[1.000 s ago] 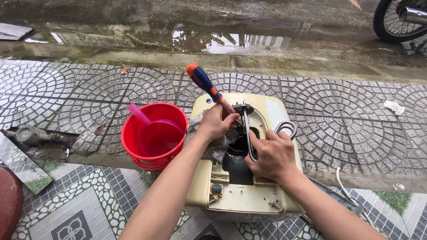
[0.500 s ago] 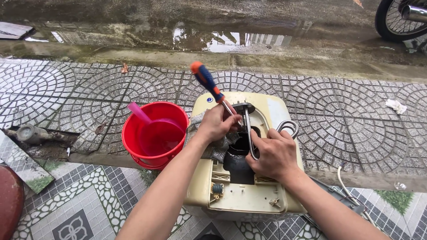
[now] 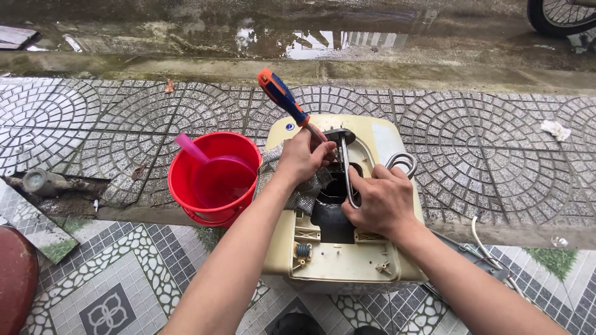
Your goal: The person cleans a metal heating element and a mesh filter using a steel wool pad and water from a red bucket. They scrub the components thoroughly and then use a screwdriver to adjust or tighten parts of the element.
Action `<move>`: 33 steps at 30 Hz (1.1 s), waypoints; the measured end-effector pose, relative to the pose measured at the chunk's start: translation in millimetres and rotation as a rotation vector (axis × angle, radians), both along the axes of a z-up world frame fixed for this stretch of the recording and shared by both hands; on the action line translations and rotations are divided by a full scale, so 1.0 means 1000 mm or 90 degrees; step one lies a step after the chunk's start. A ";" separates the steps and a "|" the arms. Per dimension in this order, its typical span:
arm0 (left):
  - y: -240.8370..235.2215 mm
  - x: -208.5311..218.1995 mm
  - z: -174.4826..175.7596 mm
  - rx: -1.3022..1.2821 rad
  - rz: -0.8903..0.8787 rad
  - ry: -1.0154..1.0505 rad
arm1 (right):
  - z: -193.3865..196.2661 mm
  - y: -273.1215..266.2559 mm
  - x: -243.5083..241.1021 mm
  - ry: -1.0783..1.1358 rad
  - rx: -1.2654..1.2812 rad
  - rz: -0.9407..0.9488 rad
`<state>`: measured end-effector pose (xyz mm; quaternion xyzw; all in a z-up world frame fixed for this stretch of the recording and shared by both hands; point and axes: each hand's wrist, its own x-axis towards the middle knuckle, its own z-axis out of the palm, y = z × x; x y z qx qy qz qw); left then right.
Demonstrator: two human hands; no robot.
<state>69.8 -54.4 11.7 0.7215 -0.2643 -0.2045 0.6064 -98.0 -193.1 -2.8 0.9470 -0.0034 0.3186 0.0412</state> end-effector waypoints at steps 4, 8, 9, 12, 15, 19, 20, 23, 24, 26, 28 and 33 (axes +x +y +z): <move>0.004 -0.004 0.005 0.035 -0.039 -0.006 | 0.003 0.001 0.001 -0.005 -0.007 0.001; 0.002 0.001 0.000 -0.032 0.014 0.022 | -0.001 -0.001 0.001 0.002 0.007 0.003; 0.002 0.000 0.001 -0.032 0.014 0.024 | 0.000 -0.001 0.000 0.004 0.007 0.004; 0.003 -0.002 0.001 0.014 -0.021 -0.005 | 0.002 0.000 0.001 -0.005 -0.004 0.002; 0.004 0.000 -0.004 0.013 -0.032 -0.031 | 0.002 0.002 0.003 -0.022 -0.009 0.008; 0.005 -0.003 0.006 0.073 -0.038 -0.107 | -0.003 -0.003 0.002 -0.013 0.003 0.007; 0.008 -0.005 0.011 0.137 -0.082 -0.178 | -0.003 -0.002 0.002 -0.015 0.006 0.008; 0.003 0.009 -0.009 0.024 0.021 -0.040 | -0.004 -0.003 0.002 -0.012 0.012 0.003; 0.003 0.006 -0.009 0.022 0.017 -0.038 | -0.004 -0.003 0.002 -0.010 0.011 -0.002; 0.003 -0.001 -0.007 -0.027 0.045 0.005 | -0.006 -0.003 0.002 -0.010 0.020 0.002; 0.001 0.002 -0.010 -0.011 0.037 -0.013 | -0.005 -0.003 0.002 -0.010 0.022 0.003; 0.006 -0.003 -0.003 -0.002 0.016 -0.024 | -0.005 0.000 0.002 -0.015 0.032 0.006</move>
